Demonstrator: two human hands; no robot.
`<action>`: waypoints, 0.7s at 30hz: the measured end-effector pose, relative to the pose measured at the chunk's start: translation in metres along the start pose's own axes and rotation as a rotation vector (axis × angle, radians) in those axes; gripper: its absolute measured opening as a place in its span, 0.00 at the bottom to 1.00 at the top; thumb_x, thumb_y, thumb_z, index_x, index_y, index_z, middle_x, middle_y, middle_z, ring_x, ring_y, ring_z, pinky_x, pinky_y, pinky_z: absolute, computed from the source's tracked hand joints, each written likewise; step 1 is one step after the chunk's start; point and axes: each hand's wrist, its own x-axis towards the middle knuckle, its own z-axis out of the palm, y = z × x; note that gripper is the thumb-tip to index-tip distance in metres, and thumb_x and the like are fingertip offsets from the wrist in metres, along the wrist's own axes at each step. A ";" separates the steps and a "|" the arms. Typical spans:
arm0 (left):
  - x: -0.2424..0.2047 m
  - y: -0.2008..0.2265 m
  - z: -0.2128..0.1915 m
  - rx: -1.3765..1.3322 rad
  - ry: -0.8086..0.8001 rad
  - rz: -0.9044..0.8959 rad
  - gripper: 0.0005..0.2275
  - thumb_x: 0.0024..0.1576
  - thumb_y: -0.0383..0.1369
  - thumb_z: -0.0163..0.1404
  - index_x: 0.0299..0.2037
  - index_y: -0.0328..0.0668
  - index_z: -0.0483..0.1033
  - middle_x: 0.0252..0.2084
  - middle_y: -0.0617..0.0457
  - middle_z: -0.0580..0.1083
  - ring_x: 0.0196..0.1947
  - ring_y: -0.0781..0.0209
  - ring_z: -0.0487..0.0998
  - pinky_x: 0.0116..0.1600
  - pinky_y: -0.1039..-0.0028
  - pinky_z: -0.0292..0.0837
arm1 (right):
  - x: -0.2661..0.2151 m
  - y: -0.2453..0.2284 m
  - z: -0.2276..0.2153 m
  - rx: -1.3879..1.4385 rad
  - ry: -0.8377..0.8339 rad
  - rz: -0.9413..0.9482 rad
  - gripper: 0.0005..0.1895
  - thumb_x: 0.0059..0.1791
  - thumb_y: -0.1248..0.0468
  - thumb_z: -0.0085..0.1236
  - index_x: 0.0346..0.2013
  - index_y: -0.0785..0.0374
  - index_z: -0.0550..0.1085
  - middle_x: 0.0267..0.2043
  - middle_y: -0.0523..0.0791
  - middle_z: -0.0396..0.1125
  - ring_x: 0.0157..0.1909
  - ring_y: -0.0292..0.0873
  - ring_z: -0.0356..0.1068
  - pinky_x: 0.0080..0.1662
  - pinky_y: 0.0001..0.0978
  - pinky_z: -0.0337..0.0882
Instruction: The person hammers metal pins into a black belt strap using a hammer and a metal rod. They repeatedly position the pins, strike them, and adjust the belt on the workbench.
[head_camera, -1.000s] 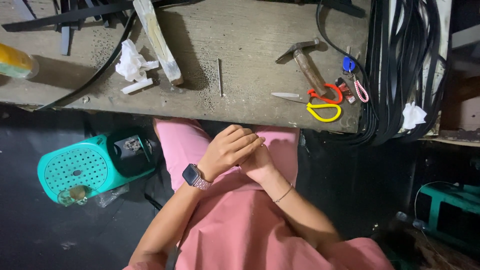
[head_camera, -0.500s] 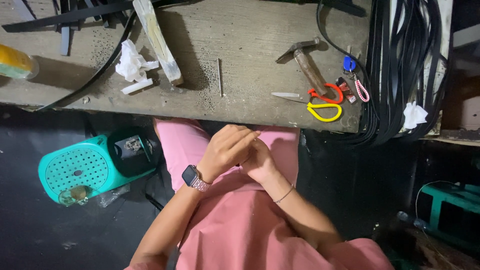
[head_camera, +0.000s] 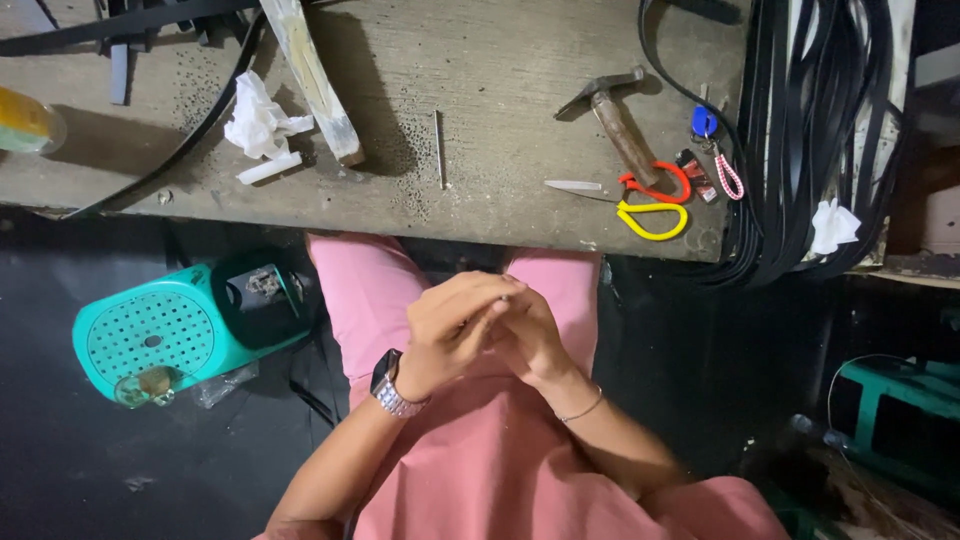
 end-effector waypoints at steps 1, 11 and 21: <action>0.001 0.003 0.001 -0.028 0.000 0.014 0.05 0.59 0.23 0.57 0.41 0.31 0.83 0.37 0.43 0.82 0.34 0.43 0.85 0.41 0.59 0.82 | 0.000 0.000 -0.002 -0.003 -0.042 -0.005 0.09 0.53 0.66 0.55 0.44 0.67 0.67 0.31 0.46 0.66 0.32 0.47 0.77 0.33 0.45 0.80; 0.012 0.024 0.001 -0.124 0.008 0.042 0.04 0.61 0.23 0.54 0.40 0.31 0.83 0.36 0.43 0.81 0.33 0.44 0.84 0.42 0.61 0.82 | -0.006 0.005 -0.008 -0.067 -0.097 -0.036 0.11 0.54 0.62 0.57 0.43 0.62 0.65 0.30 0.37 0.63 0.33 0.35 0.72 0.32 0.38 0.79; 0.012 0.027 0.002 -0.130 0.056 0.007 0.03 0.59 0.22 0.56 0.39 0.30 0.83 0.35 0.43 0.81 0.31 0.46 0.83 0.42 0.64 0.81 | -0.012 -0.018 0.044 0.019 -0.046 0.006 0.09 0.53 0.65 0.57 0.44 0.61 0.68 0.32 0.33 0.61 0.36 0.26 0.69 0.42 0.22 0.74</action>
